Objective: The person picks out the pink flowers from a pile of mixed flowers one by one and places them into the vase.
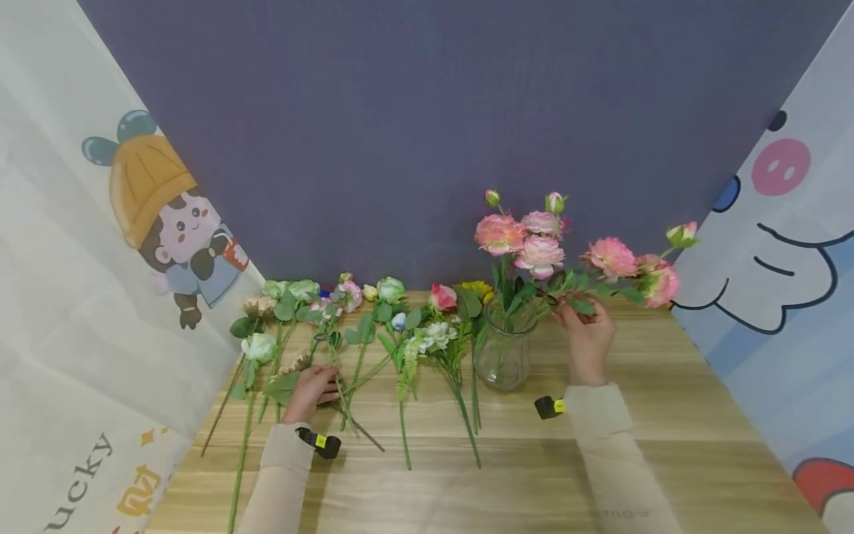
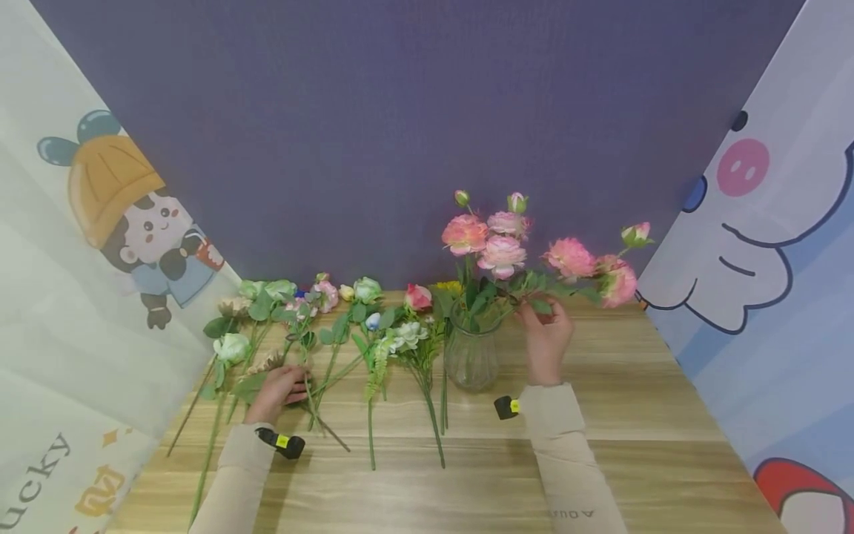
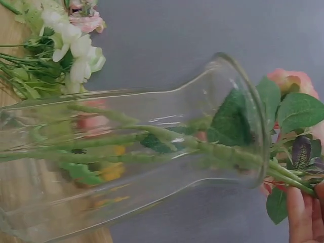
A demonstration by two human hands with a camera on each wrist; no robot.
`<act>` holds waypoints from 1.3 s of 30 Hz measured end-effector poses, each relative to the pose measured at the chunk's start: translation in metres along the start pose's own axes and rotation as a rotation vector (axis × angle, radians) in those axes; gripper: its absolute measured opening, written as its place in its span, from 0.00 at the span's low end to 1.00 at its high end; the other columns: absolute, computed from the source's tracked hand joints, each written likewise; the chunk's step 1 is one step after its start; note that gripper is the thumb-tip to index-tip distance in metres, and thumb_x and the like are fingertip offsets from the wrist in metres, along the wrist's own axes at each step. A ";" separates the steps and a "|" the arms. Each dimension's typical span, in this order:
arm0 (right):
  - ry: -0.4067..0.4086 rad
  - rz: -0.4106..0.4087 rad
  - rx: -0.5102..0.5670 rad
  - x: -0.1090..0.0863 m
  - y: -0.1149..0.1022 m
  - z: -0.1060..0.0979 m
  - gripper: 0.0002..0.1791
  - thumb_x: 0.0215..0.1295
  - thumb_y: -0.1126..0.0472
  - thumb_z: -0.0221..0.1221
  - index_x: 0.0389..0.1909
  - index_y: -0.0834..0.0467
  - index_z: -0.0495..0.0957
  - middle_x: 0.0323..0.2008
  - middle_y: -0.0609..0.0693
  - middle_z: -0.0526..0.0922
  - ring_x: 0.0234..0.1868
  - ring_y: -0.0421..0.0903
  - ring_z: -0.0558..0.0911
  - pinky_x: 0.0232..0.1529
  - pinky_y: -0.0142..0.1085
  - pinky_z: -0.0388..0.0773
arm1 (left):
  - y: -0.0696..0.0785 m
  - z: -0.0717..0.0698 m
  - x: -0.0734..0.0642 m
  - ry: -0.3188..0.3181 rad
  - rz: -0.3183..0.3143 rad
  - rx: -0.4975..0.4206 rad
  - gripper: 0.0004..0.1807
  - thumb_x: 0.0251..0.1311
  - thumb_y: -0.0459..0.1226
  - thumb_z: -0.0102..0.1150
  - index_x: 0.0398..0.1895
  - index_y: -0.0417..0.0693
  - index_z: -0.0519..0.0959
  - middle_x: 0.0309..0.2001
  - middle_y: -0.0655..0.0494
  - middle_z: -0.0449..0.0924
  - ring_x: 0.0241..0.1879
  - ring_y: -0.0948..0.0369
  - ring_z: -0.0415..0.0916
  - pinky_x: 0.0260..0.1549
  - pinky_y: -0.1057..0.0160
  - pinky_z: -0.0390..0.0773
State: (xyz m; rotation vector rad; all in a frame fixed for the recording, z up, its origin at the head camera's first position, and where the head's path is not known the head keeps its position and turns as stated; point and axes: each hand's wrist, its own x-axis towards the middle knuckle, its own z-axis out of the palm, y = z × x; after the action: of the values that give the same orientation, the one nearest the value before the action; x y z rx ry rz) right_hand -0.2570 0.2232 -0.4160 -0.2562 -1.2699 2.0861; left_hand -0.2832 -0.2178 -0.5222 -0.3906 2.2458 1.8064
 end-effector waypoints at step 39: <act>-0.103 -0.027 -0.467 -0.001 0.017 -0.003 0.11 0.55 0.73 0.61 0.40 0.73 0.77 0.31 0.41 0.81 0.31 0.30 0.79 0.33 0.21 0.77 | 0.003 0.015 -0.001 -0.026 0.084 -0.068 0.19 0.67 0.32 0.49 0.54 0.24 0.66 0.36 0.47 0.75 0.30 0.63 0.73 0.28 0.70 0.78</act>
State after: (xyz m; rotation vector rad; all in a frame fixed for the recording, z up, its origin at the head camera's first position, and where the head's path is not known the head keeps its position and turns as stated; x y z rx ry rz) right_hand -0.2622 0.2198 -0.4319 -0.3360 -1.8058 1.7746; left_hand -0.2835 -0.2021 -0.5223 -0.2871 2.2194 1.9220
